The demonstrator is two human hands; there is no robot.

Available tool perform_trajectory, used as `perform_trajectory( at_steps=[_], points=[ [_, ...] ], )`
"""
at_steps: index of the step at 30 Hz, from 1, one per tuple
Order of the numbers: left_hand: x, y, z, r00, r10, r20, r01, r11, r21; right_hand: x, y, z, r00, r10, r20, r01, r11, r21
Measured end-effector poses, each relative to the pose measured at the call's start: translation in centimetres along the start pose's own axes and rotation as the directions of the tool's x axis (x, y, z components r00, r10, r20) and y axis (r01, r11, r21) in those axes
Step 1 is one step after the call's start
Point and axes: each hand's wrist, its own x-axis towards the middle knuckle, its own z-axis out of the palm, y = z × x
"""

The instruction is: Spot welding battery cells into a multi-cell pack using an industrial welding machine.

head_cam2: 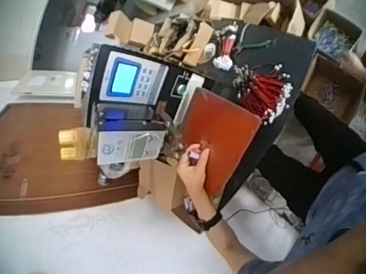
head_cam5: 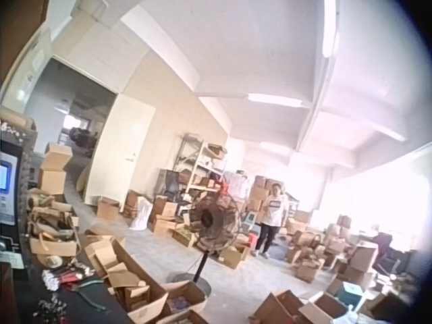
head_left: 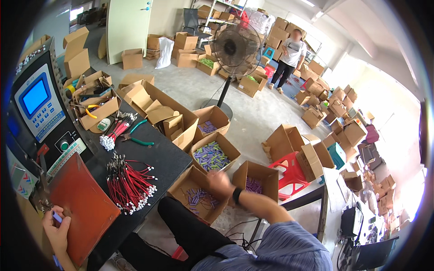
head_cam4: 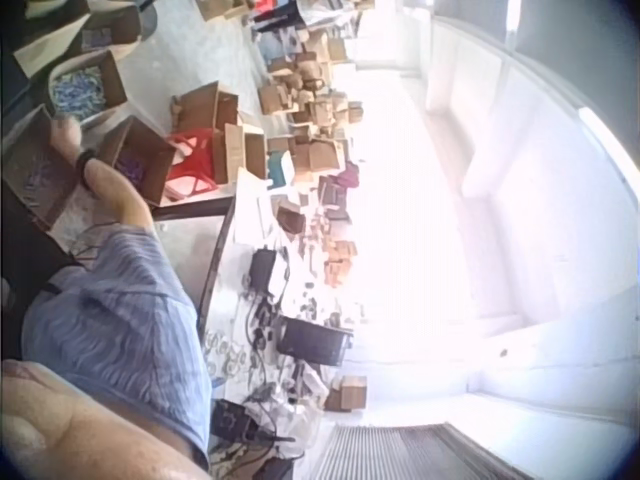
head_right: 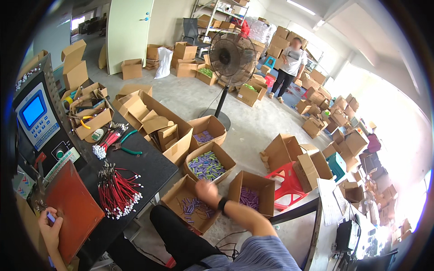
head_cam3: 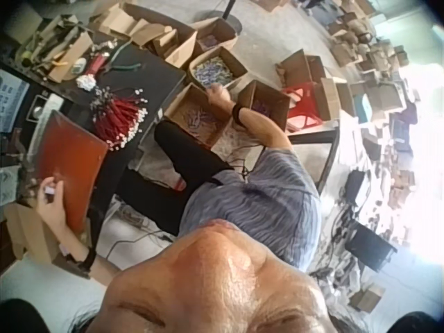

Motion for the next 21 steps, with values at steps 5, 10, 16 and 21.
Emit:
perform_trajectory(
  at_steps=[5, 10, 16, 21],
  points=[
    [0.8, -0.9, 0.6, 0.997, 0.074, 0.016, -0.074, 0.997, 0.015, 9.9, 26.2, -4.4, 0.544, 0.768, 0.339, -0.756, 0.273, 0.595],
    [0.4, -0.3, 0.1, 1.0, 0.005, 0.008, -0.005, 1.0, -0.008, 16.4, 31.1, -14.2, 0.446, 0.742, 0.501, -0.795, 0.071, 0.602],
    [0.3, 0.4, 0.3, 1.0, 0.006, 0.025, -0.006, 1.0, 0.004, 16.6, 32.1, -16.7, 0.448, 0.763, 0.465, -0.806, 0.12, 0.58],
    [0.1, -0.5, 0.1, 0.999, 0.037, -0.015, -0.037, 0.999, -0.028, 13.4, 24.4, -11.3, 0.643, 0.385, 0.661, -0.765, 0.364, 0.532]
  ],
)
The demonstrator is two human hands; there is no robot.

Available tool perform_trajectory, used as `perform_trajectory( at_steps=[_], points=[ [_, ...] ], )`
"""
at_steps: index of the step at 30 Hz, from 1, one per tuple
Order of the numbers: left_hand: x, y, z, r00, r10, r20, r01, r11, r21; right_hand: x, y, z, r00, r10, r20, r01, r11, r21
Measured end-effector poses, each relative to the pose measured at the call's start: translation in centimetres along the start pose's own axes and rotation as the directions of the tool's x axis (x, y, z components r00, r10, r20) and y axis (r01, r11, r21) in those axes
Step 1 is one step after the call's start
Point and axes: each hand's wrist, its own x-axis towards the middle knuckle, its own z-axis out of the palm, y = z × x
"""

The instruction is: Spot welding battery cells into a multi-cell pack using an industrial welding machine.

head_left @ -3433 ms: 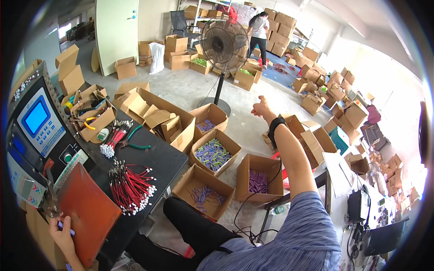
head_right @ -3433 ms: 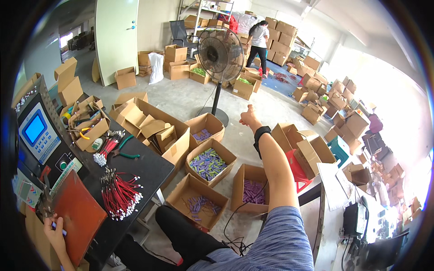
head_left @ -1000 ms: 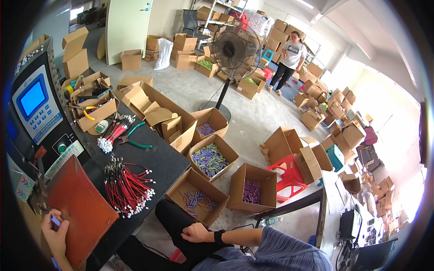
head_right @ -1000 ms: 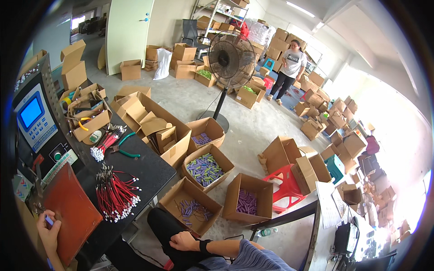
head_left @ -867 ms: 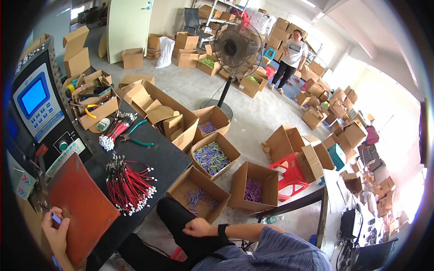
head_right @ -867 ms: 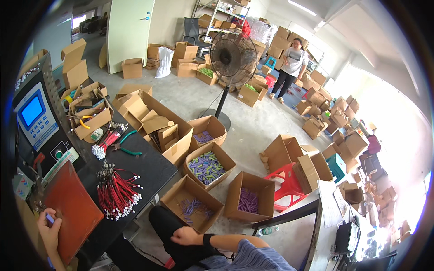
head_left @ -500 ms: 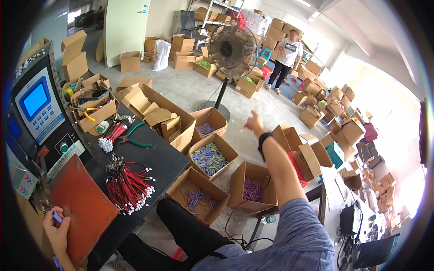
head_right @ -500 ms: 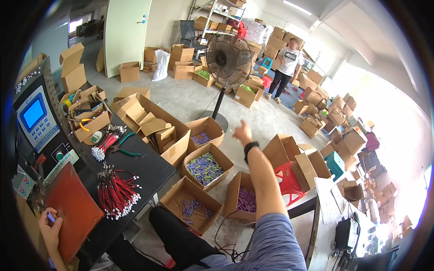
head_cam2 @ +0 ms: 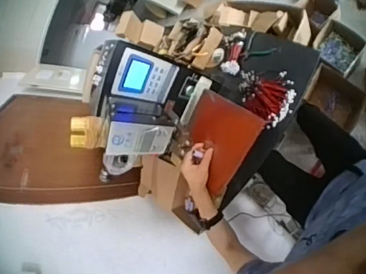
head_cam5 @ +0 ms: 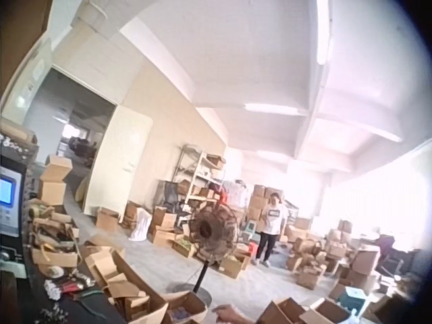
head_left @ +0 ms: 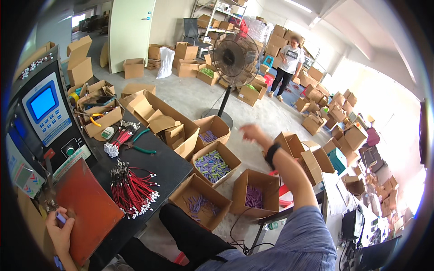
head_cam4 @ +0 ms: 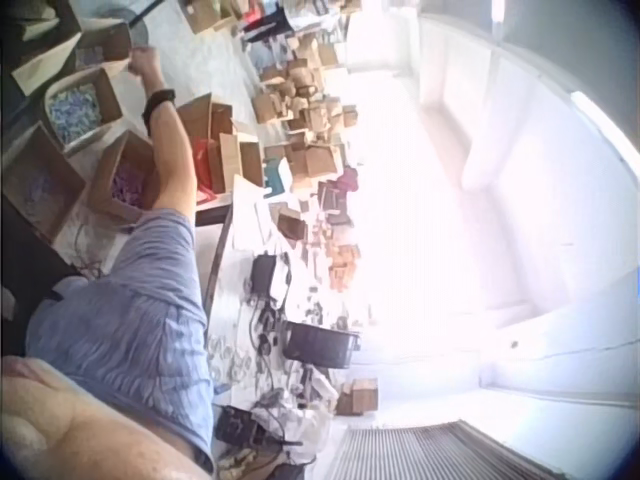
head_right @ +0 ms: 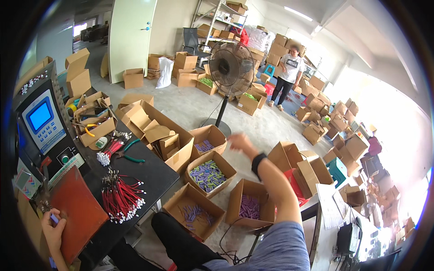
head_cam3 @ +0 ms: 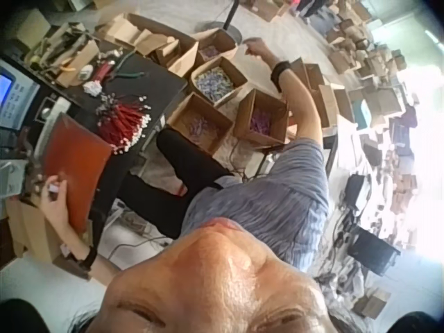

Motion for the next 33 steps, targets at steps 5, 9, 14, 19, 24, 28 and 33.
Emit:
perform_trajectory(
  at_steps=[5, 9, 14, 19, 24, 28, 33],
  points=[
    [0.2, -0.6, -0.1, 1.0, -0.002, -0.019, 0.002, 1.0, -0.01, -15.1, -2.0, 16.4, 0.808, -0.167, 0.566, 0.053, 0.976, 0.213],
    [0.4, -0.9, 0.2, 1.0, 0.015, -0.013, -0.016, 0.999, -0.043, -22.7, -1.9, 27.6, 0.701, -0.465, 0.541, 0.361, 0.885, 0.293],
    [0.3, -0.5, 0.1, 1.0, -0.02, 0.014, 0.02, 0.999, -0.036, -28.3, -0.4, 36.7, 0.602, -0.666, 0.44, 0.704, 0.703, 0.103],
    [0.1, -0.6, -0.2, 0.998, -0.06, 0.007, 0.06, 0.994, -0.095, -27.2, -1.3, 36.8, 0.725, -0.635, 0.267, 0.618, 0.771, 0.155],
    [0.2, -0.7, 0.2, 0.996, -0.091, -0.007, 0.089, 0.985, -0.147, -26.9, -1.1, 36.8, 0.71, -0.655, 0.257, 0.63, 0.755, 0.184],
    [0.1, -0.9, -0.2, 0.996, -0.091, 0.003, 0.09, 0.99, -0.104, -26.9, -1.4, 36.6, 0.714, -0.649, 0.261, 0.628, 0.759, 0.169],
    [0.1, -0.9, -0.3, 0.997, -0.078, 0.02, 0.08, 0.994, -0.079, -26.9, -1.5, 36.5, 0.714, -0.644, 0.274, 0.629, 0.762, 0.153]
  ],
)
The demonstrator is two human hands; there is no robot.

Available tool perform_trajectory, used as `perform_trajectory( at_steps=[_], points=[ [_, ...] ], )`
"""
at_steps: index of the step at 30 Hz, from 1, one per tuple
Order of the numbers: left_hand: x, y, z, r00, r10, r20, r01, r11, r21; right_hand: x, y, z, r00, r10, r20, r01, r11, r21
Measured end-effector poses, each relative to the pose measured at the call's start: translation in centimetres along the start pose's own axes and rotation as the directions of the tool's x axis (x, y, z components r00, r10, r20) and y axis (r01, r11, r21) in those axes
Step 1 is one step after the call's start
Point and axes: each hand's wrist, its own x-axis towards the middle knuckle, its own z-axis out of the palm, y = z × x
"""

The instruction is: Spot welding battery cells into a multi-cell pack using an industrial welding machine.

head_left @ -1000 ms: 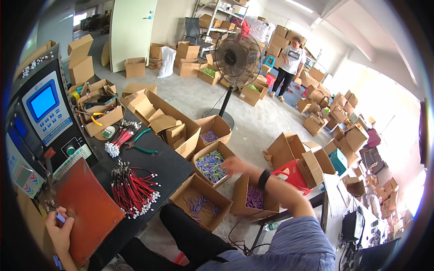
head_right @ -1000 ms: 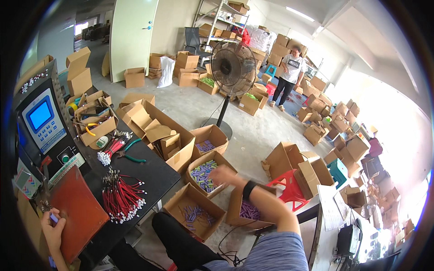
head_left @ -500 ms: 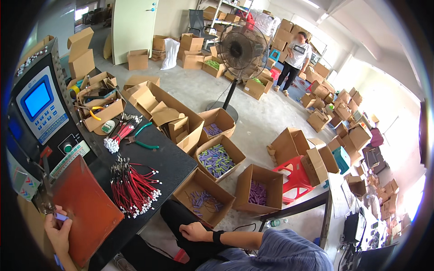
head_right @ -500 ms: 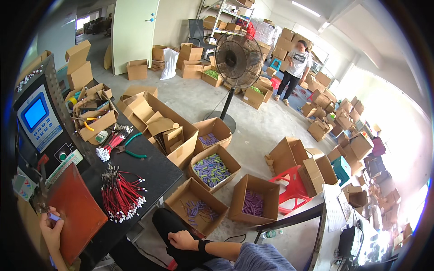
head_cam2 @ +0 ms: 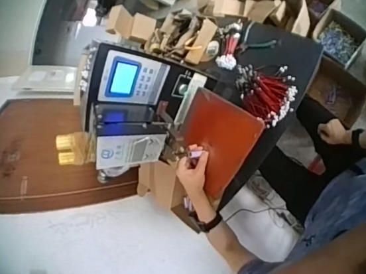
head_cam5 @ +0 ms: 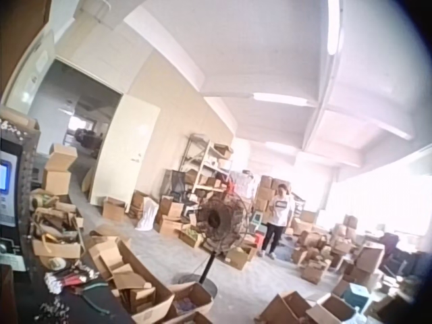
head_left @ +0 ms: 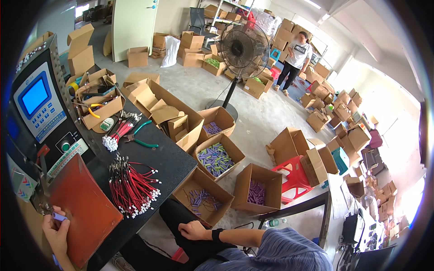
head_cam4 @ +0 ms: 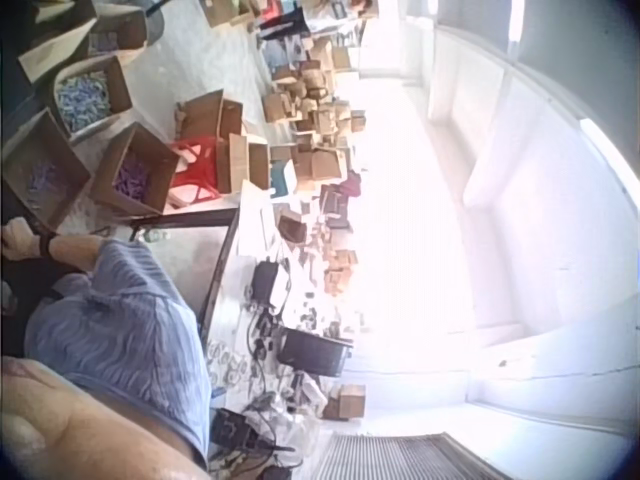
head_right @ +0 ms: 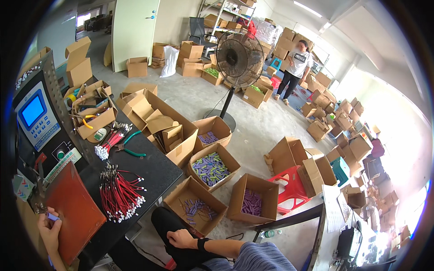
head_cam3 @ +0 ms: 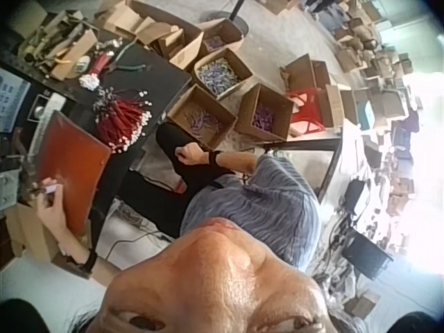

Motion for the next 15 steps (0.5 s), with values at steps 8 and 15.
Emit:
perform_trajectory(
  at_steps=[8, 15],
  points=[
    [0.06, 0.14, 0.08, 0.999, 0.039, 0.02, -0.039, 0.999, -0.019, -0.01, 0.22, 0.28, 1.0, 0.003, 0.007, -0.003, 1.0, 0.013],
    [0.03, 0.08, 0.07, 1.0, 0.025, 0.011, -0.025, 1.0, -0.007, -0.01, 0.07, 0.16, 1.0, 0.008, 0.014, -0.008, 1.0, 0.017]
  ],
)
